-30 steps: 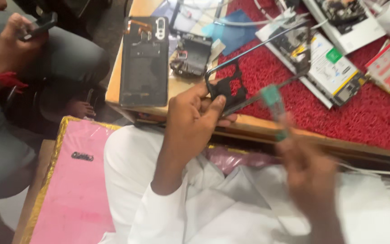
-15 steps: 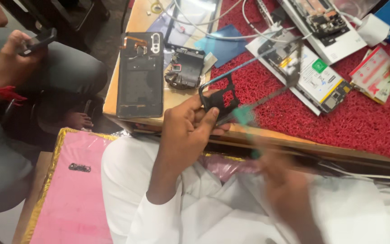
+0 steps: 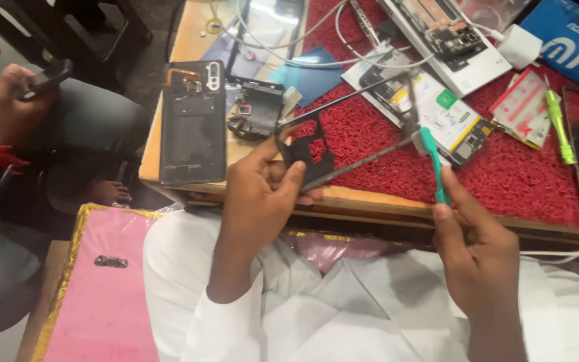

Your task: The person uses a green screwdriver to remove screws from a disassembled smartphone chassis and a separate metal bracket. They then use a toothbrush to scrub the interior of the phone's back cover and a small cloth to wipe the metal bracket. The task involves cleaning and handling various disassembled phone components on a cluttered workbench.

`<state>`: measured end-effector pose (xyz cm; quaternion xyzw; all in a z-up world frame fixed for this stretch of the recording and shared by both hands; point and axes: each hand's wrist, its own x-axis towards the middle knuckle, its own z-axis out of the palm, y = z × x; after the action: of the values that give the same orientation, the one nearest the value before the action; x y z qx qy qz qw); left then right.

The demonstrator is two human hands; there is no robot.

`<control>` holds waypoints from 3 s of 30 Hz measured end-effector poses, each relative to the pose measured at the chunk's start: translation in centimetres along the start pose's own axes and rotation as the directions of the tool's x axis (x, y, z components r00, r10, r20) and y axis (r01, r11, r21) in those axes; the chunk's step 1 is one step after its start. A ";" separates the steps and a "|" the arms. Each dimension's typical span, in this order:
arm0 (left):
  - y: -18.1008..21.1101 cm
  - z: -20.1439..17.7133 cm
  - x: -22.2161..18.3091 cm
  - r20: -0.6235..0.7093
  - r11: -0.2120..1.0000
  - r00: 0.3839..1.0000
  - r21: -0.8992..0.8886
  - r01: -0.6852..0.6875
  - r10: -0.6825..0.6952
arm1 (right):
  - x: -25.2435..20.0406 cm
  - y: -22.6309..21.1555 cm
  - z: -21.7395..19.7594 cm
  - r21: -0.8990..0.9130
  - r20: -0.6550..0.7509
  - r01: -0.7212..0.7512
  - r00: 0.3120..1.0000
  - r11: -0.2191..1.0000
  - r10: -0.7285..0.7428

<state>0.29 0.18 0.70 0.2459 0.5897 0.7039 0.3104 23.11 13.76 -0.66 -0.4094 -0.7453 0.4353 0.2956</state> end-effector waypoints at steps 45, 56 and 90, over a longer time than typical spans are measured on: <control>5.2 -7.2 -8.0 -0.631 0.972 0.743 0.093 -0.215 0.225 | 6.6 -5.7 3.5 -0.479 0.265 0.577 0.814 0.662 -0.517; 2.1 -8.0 -1.3 -0.686 0.903 0.680 0.422 0.082 0.259 | 6.4 -5.8 0.1 -0.374 0.233 0.683 0.724 0.628 -0.649; -7.8 -7.2 -9.8 -0.360 0.846 0.933 0.491 0.208 -0.021 | -1.8 8.1 6.2 -0.537 0.278 0.498 0.866 0.681 -0.415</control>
<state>3.10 -10.96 -8.11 0.1590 0.8166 0.5290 0.1673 21.96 11.98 -10.81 -0.2513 -0.9392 0.1190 0.2013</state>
